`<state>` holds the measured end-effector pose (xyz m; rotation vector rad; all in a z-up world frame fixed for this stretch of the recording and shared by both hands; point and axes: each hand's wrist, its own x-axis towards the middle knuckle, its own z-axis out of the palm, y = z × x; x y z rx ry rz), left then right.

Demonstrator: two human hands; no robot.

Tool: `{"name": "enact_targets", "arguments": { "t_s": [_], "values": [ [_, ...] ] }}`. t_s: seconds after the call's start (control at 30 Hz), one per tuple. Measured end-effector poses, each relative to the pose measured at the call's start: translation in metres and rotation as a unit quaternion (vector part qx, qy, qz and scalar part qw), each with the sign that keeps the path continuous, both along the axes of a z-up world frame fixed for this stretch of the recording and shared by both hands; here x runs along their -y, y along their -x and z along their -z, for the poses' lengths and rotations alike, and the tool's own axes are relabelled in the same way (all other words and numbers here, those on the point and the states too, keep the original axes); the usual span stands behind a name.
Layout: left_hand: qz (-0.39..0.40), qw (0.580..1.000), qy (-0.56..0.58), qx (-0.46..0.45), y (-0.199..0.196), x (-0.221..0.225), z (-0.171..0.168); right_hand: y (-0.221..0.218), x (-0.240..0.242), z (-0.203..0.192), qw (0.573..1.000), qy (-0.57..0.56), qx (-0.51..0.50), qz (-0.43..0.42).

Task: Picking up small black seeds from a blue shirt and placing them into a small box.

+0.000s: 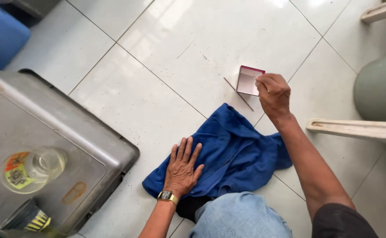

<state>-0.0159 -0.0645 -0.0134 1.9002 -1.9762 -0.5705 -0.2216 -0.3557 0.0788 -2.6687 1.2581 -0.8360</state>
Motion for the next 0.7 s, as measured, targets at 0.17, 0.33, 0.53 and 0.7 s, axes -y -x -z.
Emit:
{"name": "enact_targets", "arguments": {
  "t_s": [0.17, 0.33, 0.53, 0.7],
  "values": [
    [-0.004, 1.000, 0.009, 0.002, 0.002, 0.001, 0.000, -0.005, 0.022, 0.008, 0.996, -0.067, -0.036, 0.047],
    [0.001, 1.000, -0.005, 0.011, 0.001, -0.001, -0.002, -0.007, 0.017, 0.010, 0.997, 0.004, -0.081, 0.009],
    [0.013, 1.000, 0.010, 0.020, -0.002, -0.002, -0.005, -0.022, -0.045, 0.026, 0.993, -0.015, -0.089, -0.076],
    [0.024, 0.999, -0.018, -0.023, -0.006, -0.010, -0.013, -0.030, -0.084, 0.040, 0.988, -0.082, -0.106, -0.072]
  ]
}}
